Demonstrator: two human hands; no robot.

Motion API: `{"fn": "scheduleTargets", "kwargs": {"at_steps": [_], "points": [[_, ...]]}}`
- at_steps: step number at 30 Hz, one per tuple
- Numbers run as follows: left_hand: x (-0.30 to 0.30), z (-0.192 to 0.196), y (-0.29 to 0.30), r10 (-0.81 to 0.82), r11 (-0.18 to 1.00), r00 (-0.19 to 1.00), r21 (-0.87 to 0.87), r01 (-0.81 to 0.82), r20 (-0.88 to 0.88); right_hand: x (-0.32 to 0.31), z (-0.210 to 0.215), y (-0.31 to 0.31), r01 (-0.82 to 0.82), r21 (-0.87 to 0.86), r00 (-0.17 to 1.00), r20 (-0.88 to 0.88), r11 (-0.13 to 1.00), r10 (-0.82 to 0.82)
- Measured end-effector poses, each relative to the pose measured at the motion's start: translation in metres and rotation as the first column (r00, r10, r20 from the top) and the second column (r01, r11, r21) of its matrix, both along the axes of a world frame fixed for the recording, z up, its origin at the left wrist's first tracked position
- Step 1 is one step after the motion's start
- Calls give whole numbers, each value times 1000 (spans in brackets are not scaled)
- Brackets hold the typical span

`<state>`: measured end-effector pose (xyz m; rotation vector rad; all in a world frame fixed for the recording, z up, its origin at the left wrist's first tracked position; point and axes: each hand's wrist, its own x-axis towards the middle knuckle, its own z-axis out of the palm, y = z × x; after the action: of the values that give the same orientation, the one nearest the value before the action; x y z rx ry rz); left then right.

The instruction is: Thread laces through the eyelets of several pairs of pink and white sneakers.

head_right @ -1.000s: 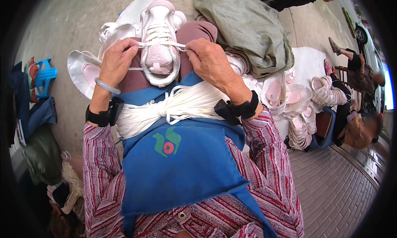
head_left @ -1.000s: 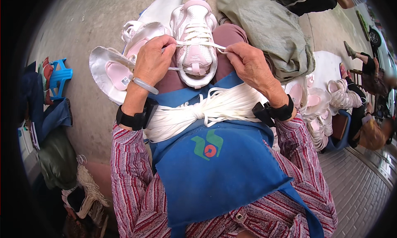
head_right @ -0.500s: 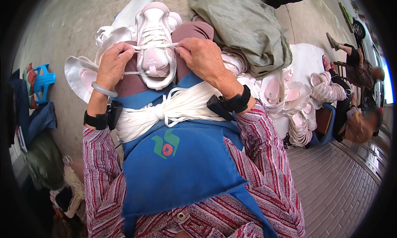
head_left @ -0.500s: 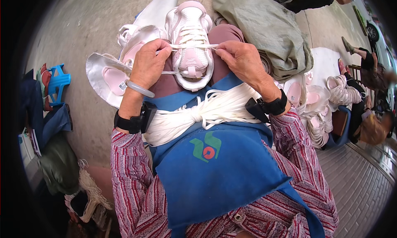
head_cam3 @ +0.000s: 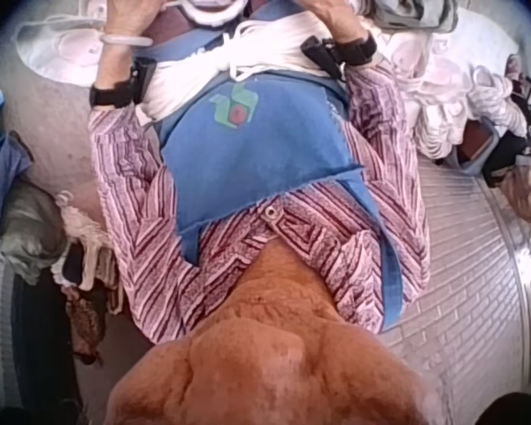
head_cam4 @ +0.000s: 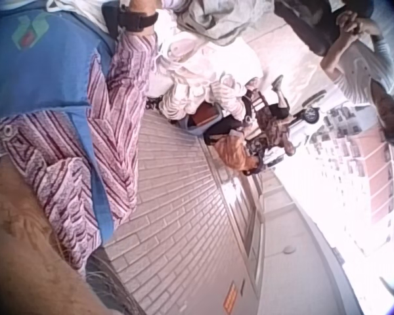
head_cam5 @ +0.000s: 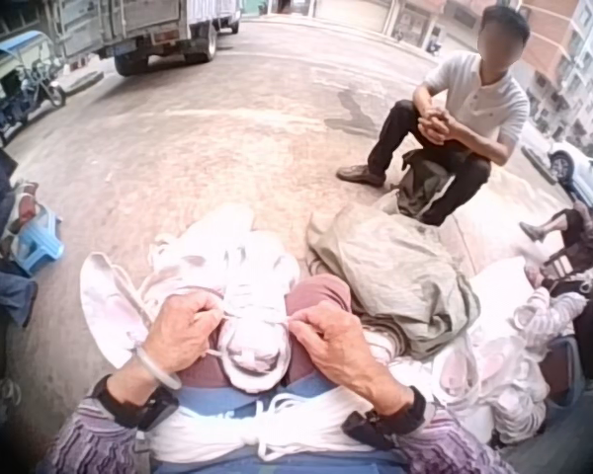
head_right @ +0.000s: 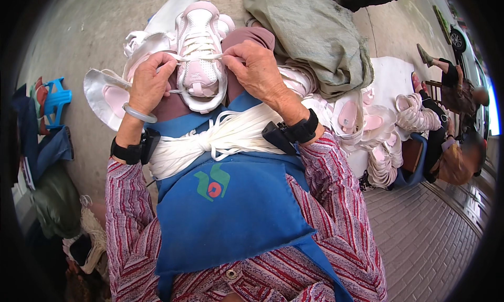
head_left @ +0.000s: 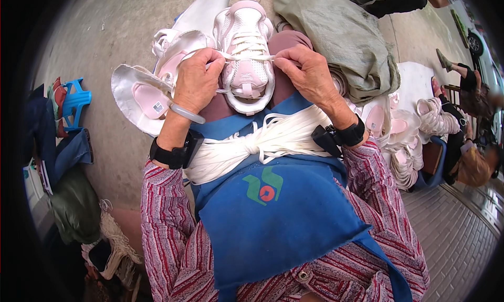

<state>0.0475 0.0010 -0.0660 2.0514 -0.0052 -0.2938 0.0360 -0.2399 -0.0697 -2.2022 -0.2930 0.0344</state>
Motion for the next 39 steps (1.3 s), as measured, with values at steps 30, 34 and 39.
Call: {"fn": "scheduleTargets", "kwargs": {"at_steps": [30,34,39], "points": [[-15,-12,-5,-366,815,794,579,22,485,-11,-10,31,111,-408,948,317,906,27],[-16,-6,-17,-257,892,786,451,-31,562,-11,-5,29,87,-227,934,357,970,-1],[-20,-7,-17,-439,760,743,650,7,506,-15,1,32,-13,-432,942,296,902,156]]}}
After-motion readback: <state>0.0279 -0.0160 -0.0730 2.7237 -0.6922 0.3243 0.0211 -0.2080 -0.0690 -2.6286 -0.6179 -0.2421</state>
